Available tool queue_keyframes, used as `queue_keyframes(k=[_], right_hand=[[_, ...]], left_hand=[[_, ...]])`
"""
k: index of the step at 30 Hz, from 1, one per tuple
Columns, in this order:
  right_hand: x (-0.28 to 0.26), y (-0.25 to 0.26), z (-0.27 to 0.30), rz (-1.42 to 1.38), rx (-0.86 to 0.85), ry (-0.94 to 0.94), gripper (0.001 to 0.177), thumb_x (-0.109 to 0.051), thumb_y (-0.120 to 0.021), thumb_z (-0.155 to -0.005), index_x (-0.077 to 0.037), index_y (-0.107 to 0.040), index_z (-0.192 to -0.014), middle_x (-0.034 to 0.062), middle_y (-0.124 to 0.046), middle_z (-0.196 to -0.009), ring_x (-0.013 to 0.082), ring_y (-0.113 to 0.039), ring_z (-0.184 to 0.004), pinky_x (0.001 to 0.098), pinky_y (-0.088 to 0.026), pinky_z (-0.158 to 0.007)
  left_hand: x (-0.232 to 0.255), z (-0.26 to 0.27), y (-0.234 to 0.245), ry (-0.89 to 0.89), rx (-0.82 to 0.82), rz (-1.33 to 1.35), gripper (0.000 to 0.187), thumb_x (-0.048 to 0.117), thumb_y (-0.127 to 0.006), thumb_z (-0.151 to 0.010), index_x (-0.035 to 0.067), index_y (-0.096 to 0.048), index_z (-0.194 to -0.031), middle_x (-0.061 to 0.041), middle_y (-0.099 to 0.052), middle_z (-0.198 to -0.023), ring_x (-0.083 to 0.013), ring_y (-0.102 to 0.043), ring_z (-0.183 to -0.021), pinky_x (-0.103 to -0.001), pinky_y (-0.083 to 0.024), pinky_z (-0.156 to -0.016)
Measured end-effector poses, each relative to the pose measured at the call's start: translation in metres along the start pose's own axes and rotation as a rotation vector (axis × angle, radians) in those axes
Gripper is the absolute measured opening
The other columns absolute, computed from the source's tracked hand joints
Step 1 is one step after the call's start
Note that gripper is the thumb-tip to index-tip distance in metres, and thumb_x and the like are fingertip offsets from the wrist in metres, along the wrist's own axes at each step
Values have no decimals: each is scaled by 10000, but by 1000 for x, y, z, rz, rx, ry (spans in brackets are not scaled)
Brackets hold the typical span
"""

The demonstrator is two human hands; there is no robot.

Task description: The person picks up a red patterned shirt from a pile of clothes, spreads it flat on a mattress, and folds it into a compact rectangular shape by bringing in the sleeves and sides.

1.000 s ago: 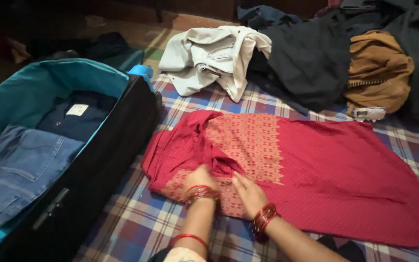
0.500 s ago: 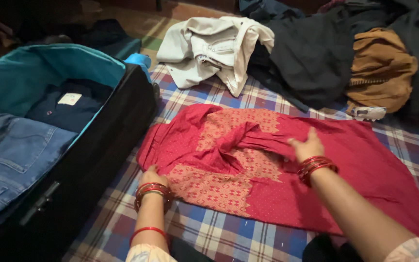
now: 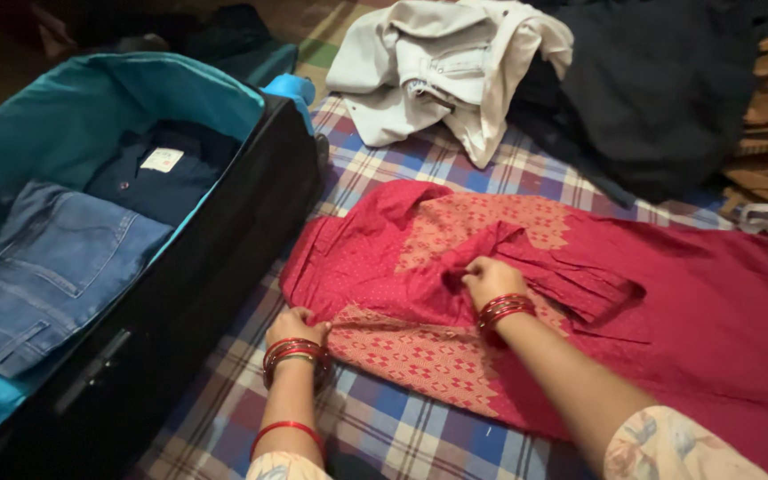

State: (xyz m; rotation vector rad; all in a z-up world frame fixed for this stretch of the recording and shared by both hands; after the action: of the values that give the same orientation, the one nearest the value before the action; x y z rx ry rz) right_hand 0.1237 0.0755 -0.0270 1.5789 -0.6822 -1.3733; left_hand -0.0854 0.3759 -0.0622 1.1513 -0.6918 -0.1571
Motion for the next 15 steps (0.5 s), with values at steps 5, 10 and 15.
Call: queue_keyframes(k=[5, 10, 15], right_hand=[[-7, 30, 55, -26, 247, 244, 503, -231, -747, -854, -140, -616, -1332, 135, -661, -1277, 351, -645, -1138, 474, -533, -917], [-20, 4, 128, 288, -81, 1032, 526, -381, -613, -953, -188, -515, -1433, 94, -441, -1563, 308, -381, -1454, 568, -299, -1142], [-20, -22, 136, 324, -326, 1076, 709, -508, -534, -962, -175, -348, -1559, 71, -279, -1648, 313, -222, -1506, 594, -180, -1156]], left_hand=[[-21, -3, 13, 186, -79, 83, 469, 451, -871, -715, 181, -832, -1097, -140, -772, -1151, -327, -732, -1104, -437, -557, -1011], [-27, -5, 19, 317, -36, 108, 688, 472, -938, -724, 43, -697, -1205, -225, -696, -1201, -383, -671, -1119, -495, -532, -951], [-31, 7, 6, 505, -137, 513, 502, 294, -899, -745, 66, -749, -1167, -176, -780, -1100, -312, -748, -990, -464, -569, -888]])
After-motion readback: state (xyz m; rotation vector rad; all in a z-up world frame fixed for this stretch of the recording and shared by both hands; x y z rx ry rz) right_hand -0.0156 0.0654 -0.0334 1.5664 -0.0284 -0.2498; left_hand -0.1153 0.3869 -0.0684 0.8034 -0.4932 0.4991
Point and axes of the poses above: each hand's wrist, its own z-axis away from the middle knuckle, its own y-axis out of the back of the hand, x = y × z, the point moved 4 cm from there along -z, towards the middle knuckle
